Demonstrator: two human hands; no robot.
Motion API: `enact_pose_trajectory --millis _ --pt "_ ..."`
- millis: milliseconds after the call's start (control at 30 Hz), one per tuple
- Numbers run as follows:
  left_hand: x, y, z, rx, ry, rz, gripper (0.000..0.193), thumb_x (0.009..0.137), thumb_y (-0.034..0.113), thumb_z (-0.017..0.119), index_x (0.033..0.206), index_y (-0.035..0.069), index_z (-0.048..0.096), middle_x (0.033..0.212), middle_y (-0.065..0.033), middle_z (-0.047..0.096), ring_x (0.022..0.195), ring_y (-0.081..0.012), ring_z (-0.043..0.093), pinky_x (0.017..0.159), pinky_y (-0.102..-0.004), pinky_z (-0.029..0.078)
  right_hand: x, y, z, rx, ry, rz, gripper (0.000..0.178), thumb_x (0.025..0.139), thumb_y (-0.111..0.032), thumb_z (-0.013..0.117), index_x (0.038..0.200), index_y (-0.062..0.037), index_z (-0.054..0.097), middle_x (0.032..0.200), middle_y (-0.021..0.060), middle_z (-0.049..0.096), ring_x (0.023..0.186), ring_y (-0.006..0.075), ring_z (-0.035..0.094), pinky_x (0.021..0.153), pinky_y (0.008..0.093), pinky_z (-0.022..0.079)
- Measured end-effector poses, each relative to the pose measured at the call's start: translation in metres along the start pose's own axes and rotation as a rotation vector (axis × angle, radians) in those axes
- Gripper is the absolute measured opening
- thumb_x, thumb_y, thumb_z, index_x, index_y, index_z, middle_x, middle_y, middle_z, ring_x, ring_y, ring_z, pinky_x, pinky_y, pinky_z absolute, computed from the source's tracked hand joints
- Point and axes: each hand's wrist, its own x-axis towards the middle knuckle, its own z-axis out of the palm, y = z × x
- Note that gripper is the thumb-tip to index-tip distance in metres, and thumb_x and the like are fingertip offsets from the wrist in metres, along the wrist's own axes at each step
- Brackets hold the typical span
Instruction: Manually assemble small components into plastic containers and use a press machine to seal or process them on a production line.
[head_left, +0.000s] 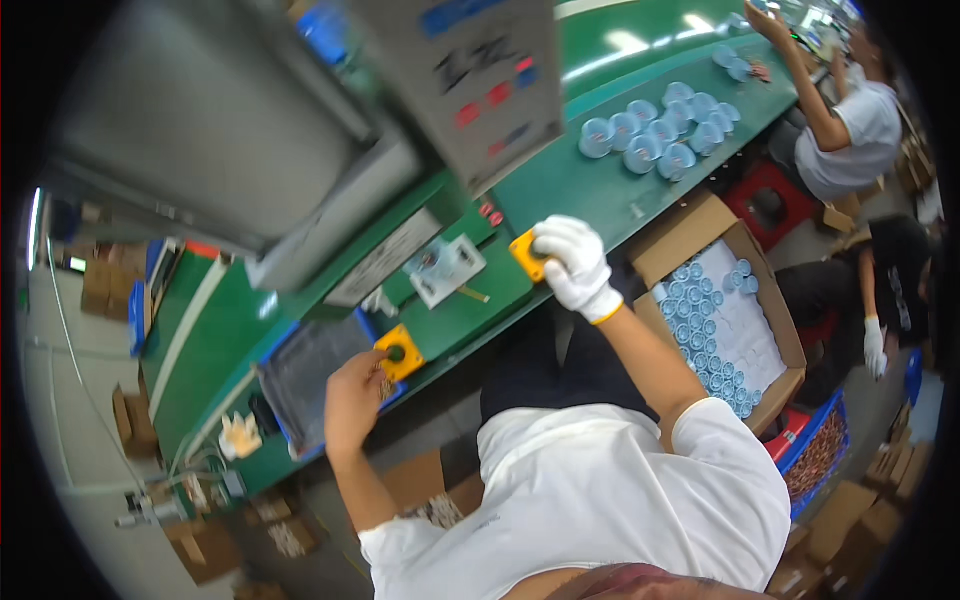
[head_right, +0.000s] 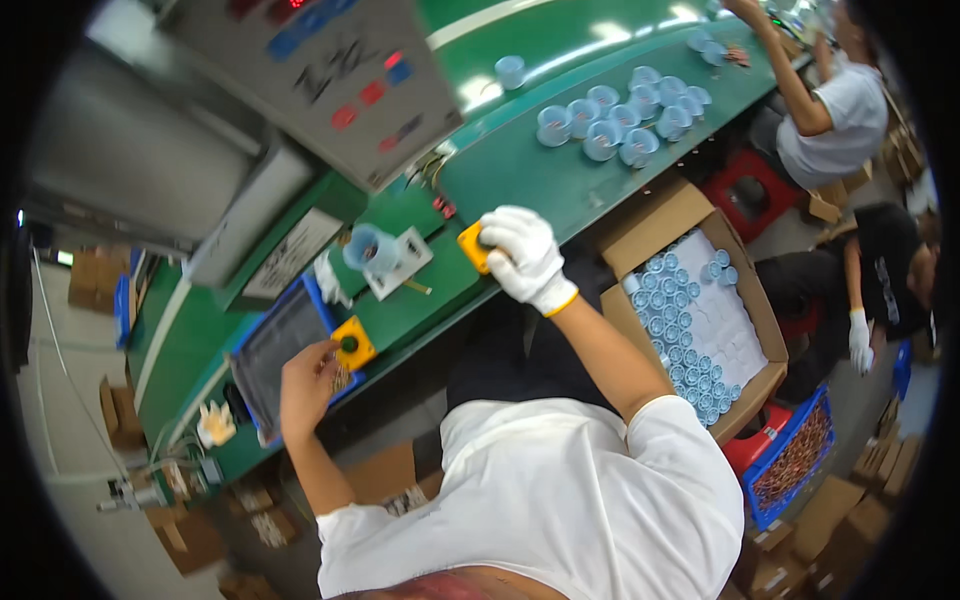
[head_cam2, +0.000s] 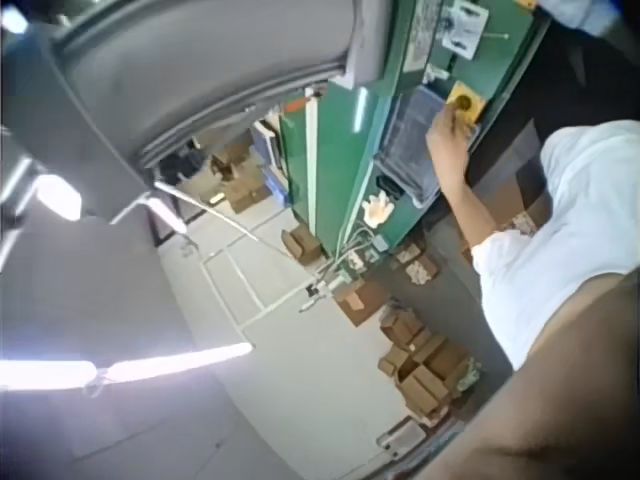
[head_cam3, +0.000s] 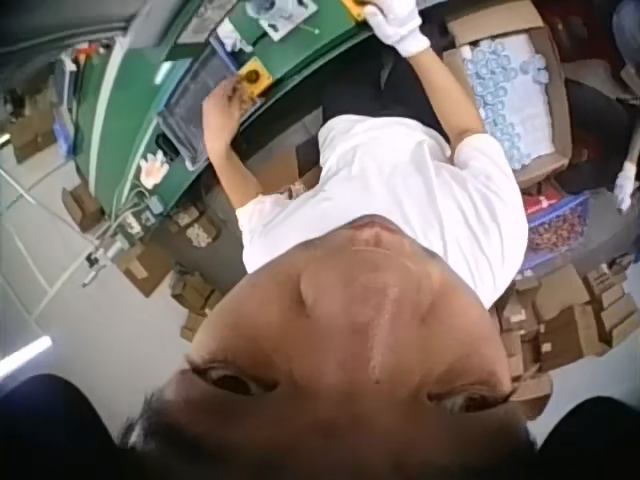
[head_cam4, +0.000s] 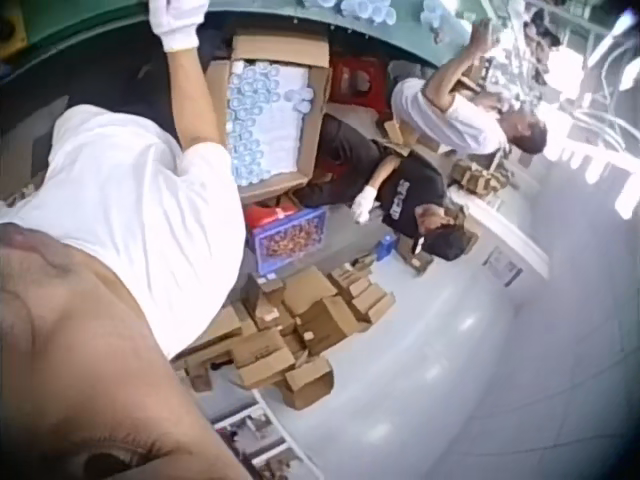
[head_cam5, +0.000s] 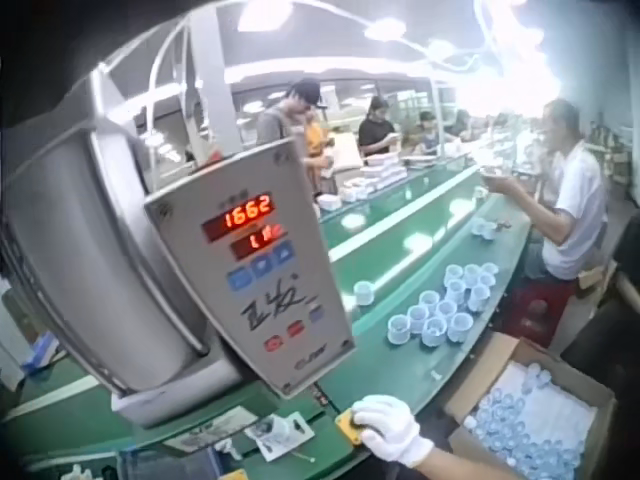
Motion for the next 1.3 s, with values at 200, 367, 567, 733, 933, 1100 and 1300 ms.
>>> enact_pose_trajectory --millis 200,367,567,733,933,1100,1300 --pt "0.000 -0.156 0.046 -0.225 0.455 -0.114 0.020 0.109 0.006 0.068 0.124 -0.005 0.076 0.106 -0.0136 0.080 0.096 -0.0186 0.075 0.088 -0.0339 0.059 -0.014 -0.003 -0.012 0.011 -0.038 0.065 0.029 0.096 -0.024 0.068 0.115 -0.0023 0.071 0.127 0.0203 0.075 0.114 0.0456 0.071 0.105 0.0527 0.056" --pt "-0.010 -0.169 0.047 -0.445 0.431 -0.295 0.021 0.112 0.009 0.066 0.125 -0.003 0.078 0.099 -0.0042 0.075 0.088 -0.0105 0.069 0.080 -0.0270 0.056 -0.017 -0.003 -0.010 -0.009 -0.011 0.068 0.030 0.096 -0.024 0.069 0.118 -0.0037 0.070 0.128 0.0191 0.075 0.116 0.0448 0.070 0.106 0.0520 0.056" --pt "-0.007 -0.163 0.042 -0.664 0.425 -0.365 0.022 0.110 0.008 0.070 0.125 -0.007 0.076 0.100 -0.0066 0.079 0.087 -0.0107 0.072 0.080 -0.0266 0.059 -0.018 -0.001 -0.009 -0.013 -0.020 0.068 0.033 0.094 -0.023 0.071 0.121 -0.0044 0.069 0.129 0.0187 0.074 0.117 0.0446 0.070 0.106 0.0523 0.055" --pt "0.000 -0.131 0.041 -0.643 0.345 -0.252 0.023 0.101 -0.005 0.074 0.124 -0.008 0.076 0.110 -0.0122 0.082 0.102 -0.0164 0.078 0.093 -0.0294 0.062 -0.017 -0.003 -0.010 -0.033 -0.004 0.074 0.033 0.092 -0.022 0.073 0.121 -0.0050 0.070 0.128 0.0183 0.075 0.117 0.0436 0.071 0.106 0.0517 0.056" --pt "0.016 -0.072 0.037 -0.645 0.288 -0.191 0.019 0.098 -0.006 0.076 0.117 -0.008 0.077 0.106 -0.0124 0.082 0.099 -0.0169 0.078 0.091 -0.0301 0.062 -0.015 -0.009 -0.011 -0.035 0.014 0.078 0.033 0.090 -0.020 0.074 0.119 -0.0051 0.070 0.127 0.0176 0.075 0.116 0.0428 0.071 0.105 0.0506 0.057" --pt "0.045 -0.029 0.041 -0.562 0.243 -0.167 0.017 0.102 0.003 0.077 0.114 -0.009 0.079 0.095 -0.0084 0.080 0.088 -0.0133 0.074 0.083 -0.0288 0.060 -0.019 -0.012 -0.013 -0.046 0.020 0.096 0.032 0.090 -0.021 0.073 0.118 -0.0056 0.070 0.126 0.0172 0.076 0.116 0.0426 0.071 0.105 0.0509 0.056" --pt "0.059 0.009 0.035 -0.410 0.221 -0.101 0.015 0.093 0.005 0.084 0.100 -0.008 0.082 0.084 -0.0090 0.081 0.078 -0.0112 0.072 0.075 -0.0292 0.057 -0.016 -0.011 -0.004 -0.039 0.000 0.084 0.027 0.090 -0.021 0.073 0.114 -0.0100 0.072 0.122 0.0166 0.076 0.115 0.0426 0.072 0.104 0.0507 0.057"
